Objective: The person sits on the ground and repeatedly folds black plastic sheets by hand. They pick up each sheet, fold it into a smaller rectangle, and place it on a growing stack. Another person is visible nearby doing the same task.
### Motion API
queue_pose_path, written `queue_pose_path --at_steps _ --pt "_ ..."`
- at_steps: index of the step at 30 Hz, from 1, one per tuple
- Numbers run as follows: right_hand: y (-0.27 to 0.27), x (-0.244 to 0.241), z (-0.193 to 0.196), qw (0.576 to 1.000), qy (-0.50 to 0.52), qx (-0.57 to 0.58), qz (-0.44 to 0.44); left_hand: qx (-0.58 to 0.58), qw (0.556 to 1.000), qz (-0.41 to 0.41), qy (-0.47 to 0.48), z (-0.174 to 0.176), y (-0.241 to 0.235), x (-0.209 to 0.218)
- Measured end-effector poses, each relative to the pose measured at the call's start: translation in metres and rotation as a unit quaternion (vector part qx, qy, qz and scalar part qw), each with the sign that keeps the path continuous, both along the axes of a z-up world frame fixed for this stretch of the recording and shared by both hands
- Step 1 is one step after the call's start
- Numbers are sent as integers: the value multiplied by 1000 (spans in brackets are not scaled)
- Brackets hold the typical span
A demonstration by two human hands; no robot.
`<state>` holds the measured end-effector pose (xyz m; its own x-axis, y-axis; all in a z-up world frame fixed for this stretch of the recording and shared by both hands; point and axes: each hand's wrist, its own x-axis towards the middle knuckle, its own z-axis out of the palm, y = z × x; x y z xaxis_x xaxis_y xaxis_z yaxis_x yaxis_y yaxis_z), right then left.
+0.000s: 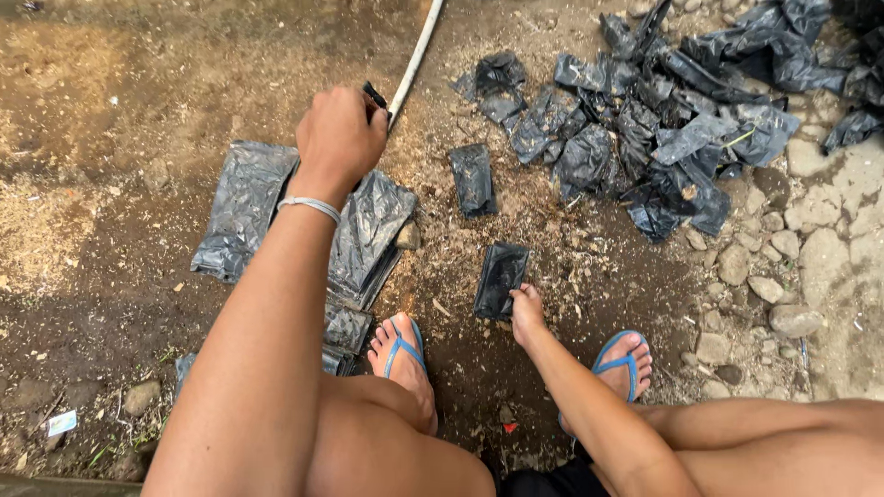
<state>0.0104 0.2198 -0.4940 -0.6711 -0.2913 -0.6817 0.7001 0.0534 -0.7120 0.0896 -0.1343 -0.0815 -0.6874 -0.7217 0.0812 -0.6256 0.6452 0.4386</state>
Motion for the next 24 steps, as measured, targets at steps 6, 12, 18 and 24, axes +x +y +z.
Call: queue_pose_path --at_steps 6,12,18,24 --pt "-7 1 -6 986 90 138 37 -5 1000 1 1 2 -1 -1" --pt "-6 12 5 944 136 274 125 7 1000 -2 -8 0 3 -3" --pt "-6 20 15 873 231 387 185 10 999 -2 -31 1 8 -11" --pt "-9 21 27 847 246 402 245 -17 999 -31 -20 -11 7 -17"
